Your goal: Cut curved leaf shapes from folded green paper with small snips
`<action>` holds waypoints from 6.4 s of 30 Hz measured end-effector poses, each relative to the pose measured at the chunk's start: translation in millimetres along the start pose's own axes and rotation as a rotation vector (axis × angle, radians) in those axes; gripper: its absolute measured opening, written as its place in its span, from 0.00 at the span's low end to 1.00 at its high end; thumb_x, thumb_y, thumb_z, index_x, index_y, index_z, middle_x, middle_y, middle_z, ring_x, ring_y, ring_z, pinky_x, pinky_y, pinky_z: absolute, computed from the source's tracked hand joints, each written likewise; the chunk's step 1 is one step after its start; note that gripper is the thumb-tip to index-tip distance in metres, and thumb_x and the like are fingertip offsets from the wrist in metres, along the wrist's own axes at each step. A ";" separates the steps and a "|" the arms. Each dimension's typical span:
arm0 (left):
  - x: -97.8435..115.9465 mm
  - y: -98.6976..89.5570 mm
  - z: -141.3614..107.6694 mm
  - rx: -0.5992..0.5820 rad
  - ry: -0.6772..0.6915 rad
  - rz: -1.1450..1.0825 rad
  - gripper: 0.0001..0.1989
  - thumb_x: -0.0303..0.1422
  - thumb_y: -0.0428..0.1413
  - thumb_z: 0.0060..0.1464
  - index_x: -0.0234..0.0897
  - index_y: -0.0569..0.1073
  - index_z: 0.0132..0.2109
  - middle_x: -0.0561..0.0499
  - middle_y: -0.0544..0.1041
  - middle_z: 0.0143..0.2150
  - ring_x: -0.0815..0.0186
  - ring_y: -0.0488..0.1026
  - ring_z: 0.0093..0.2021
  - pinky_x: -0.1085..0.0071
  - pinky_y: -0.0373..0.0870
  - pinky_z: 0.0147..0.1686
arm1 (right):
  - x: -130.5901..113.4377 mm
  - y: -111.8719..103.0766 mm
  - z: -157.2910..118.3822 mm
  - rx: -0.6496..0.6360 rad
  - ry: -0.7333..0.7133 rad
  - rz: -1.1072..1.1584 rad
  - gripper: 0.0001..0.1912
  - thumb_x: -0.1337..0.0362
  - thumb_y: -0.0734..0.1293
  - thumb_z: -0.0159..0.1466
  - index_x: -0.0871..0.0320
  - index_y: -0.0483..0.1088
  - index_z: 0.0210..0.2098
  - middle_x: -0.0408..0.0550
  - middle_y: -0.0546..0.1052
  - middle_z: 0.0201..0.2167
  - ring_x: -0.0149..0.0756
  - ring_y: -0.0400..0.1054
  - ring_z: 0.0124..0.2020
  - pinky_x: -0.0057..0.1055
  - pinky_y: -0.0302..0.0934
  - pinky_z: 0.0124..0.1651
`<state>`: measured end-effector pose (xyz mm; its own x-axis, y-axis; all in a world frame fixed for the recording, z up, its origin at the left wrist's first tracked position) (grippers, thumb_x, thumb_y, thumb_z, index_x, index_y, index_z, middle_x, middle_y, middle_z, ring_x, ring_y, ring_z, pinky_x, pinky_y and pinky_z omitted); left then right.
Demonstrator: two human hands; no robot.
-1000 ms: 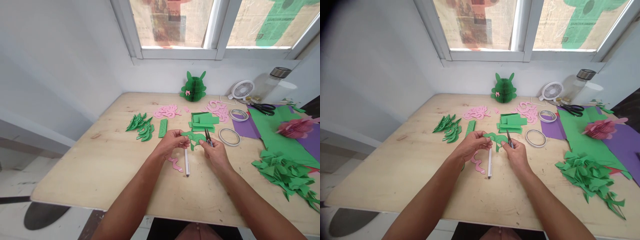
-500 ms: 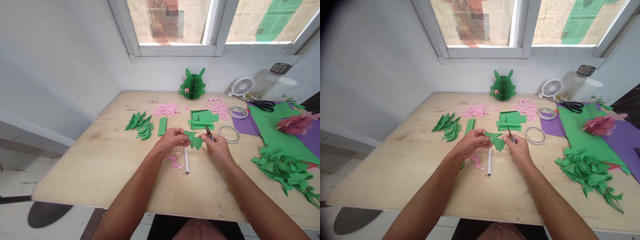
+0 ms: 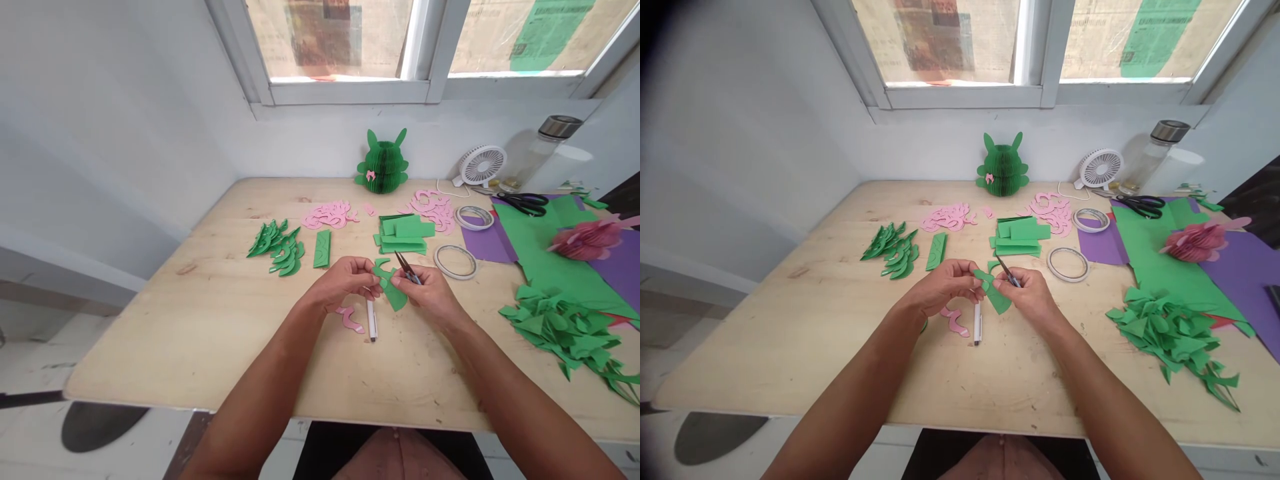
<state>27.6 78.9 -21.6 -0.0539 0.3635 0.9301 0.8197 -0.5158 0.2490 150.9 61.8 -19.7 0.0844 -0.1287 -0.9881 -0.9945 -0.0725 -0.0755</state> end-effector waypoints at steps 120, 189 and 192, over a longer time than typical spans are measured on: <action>-5.4 -7.9 6.6 0.166 0.041 0.150 0.10 0.35 0.63 0.39 0.33 0.76 0.29 0.51 0.72 0.21 0.70 0.69 0.22 0.74 0.64 0.24 | 10.5 -8.6 4.4 0.066 0.045 0.077 0.15 0.55 0.73 0.46 0.59 0.68 0.24 0.33 0.54 0.13 0.22 0.41 0.14 0.26 0.34 0.18; -13.4 -1.7 9.8 0.281 0.089 -0.205 0.11 0.35 0.63 0.40 0.33 0.71 0.28 0.49 0.75 0.24 0.71 0.71 0.22 0.74 0.68 0.26 | 11.6 -19.4 -1.7 0.334 -0.012 0.322 0.15 0.56 0.73 0.50 0.59 0.66 0.26 0.33 0.54 0.14 0.21 0.41 0.15 0.24 0.35 0.16; -11.5 -1.1 8.1 0.263 0.069 -0.186 0.11 0.34 0.62 0.41 0.33 0.71 0.29 0.49 0.75 0.24 0.71 0.71 0.22 0.74 0.68 0.26 | 11.0 -20.3 -1.7 0.340 -0.013 0.314 0.14 0.57 0.72 0.50 0.59 0.66 0.25 0.32 0.53 0.14 0.21 0.41 0.14 0.24 0.35 0.16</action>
<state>31.9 81.6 -34.7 -0.2474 0.3747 0.8935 0.9110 -0.2240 0.3462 172.1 60.1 -28.8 -0.2229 -0.0796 -0.9716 -0.9357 0.2970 0.1903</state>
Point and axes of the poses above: each hand's wrist, its own z-axis towards the middle knuckle, its own y-axis out of the palm, x = y × z, the point moved 9 cm from there along z, towards the middle knuckle
